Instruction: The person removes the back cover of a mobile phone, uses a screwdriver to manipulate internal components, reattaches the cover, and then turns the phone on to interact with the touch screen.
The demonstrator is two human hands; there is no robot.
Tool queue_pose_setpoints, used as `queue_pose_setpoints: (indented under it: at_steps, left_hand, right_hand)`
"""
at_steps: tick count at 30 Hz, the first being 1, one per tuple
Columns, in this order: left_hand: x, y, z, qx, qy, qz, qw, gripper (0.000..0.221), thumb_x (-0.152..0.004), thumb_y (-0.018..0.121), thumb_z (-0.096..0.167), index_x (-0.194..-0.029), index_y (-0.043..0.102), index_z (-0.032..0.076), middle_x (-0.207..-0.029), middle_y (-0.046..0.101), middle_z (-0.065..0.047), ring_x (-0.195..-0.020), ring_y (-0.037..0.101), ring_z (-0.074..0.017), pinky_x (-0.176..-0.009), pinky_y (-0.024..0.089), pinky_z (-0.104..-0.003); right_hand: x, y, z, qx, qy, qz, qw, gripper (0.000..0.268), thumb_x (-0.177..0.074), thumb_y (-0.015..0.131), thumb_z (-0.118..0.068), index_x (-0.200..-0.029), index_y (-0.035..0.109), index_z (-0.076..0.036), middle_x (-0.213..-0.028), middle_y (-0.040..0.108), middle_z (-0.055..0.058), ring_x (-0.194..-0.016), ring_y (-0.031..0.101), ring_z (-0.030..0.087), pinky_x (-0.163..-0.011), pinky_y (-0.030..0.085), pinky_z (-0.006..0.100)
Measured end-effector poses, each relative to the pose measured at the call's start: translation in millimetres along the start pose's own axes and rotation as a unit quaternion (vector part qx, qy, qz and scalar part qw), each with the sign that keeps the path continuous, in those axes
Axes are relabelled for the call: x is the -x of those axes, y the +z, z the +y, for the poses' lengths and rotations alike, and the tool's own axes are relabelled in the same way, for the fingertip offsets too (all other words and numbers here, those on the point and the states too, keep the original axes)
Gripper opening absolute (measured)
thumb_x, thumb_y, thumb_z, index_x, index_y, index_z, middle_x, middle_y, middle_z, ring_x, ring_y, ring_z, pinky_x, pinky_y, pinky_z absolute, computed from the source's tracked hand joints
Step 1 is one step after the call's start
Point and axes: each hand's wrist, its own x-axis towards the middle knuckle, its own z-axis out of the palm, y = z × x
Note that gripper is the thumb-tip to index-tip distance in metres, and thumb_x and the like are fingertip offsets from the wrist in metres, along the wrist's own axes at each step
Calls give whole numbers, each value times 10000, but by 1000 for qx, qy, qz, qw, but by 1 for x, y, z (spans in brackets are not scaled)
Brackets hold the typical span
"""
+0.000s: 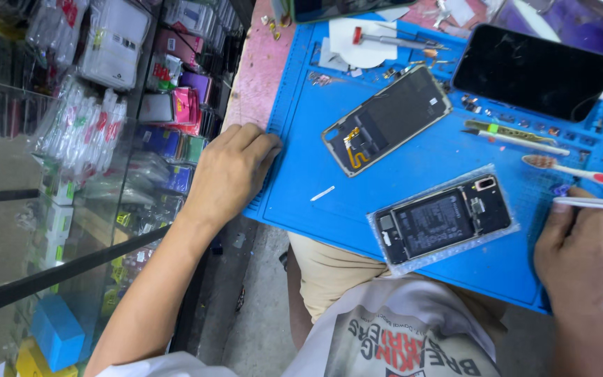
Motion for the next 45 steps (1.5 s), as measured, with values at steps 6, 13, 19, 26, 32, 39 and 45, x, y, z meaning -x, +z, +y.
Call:
queue_pose_setpoints:
  at_steps: [6, 13, 19, 26, 32, 39, 45]
  left_hand:
    - [0, 10, 4, -98, -4, -29, 995, 123, -955, 671, 102, -1044, 614, 40, -935, 561, -114, -879, 583, -302, -770, 448, -435]
    - [10, 36, 49, -58, -76, 41, 995, 155, -938, 659, 110, -1082, 632, 59, -981, 552, -114, -934, 554, -301, -849, 404, -463]
    - [39, 25, 60, -3, -112, 56, 992, 468, -819, 681, 30, -1286, 675, 62, -1109, 584, -83, -1068, 535, -283, -939, 429, -421]
    - [68, 16, 48, 54, -185, 114, 975, 301, -906, 750, 101, -1204, 713, 108, -1072, 603, -60, -1014, 549, -265, -874, 409, -409]
    - [65, 17, 39, 84, -186, 125, 971, 192, -938, 761, 155, -1124, 728, 120, -1008, 603, -41, -978, 550, -255, -867, 400, -411]
    - [32, 19, 27, 90, -119, 114, 982, 167, -944, 742, 158, -1105, 732, 114, -1010, 587, -51, -995, 545, -265, -878, 397, -417]
    - [24, 22, 37, 23, -71, 27, 997, 291, -800, 761, 143, -1090, 767, 119, -992, 602, -78, -973, 550, -292, -843, 406, -441]
  right_hand:
    - [10, -22, 7, -115, -20, -45, 992, 139, -1128, 717, -76, -1178, 653, 38, -1040, 639, 176, -886, 618, 311, -777, 512, 370]
    - [-29, -67, -22, -422, -53, -181, 887, 194, -913, 649, -24, -1105, 641, -57, -974, 640, 85, -816, 667, 131, -679, 517, 193]
    - [-127, -55, -147, -530, -125, -184, 818, 171, -1053, 555, -30, -1216, 517, 3, -1201, 609, 155, -1029, 669, 166, -952, 626, 292]
    - [-155, -42, -199, -442, -231, -149, 854, 292, -1049, 569, -41, -1222, 355, 59, -1128, 702, 211, -966, 697, 211, -862, 554, 323]
    - [-110, -45, -121, -351, -49, -213, 910, 266, -1121, 525, -182, -1326, 496, -15, -1097, 722, 202, -925, 715, 192, -864, 552, 278]
    - [-79, -27, -7, -198, 78, -196, 957, 256, -1168, 437, -206, -1231, 598, -17, -1054, 724, 189, -876, 711, 218, -800, 561, 320]
    - [-53, -46, -10, -215, 23, -101, 971, 137, -1205, 513, -114, -1199, 581, 5, -1095, 725, 158, -933, 710, 213, -844, 562, 315]
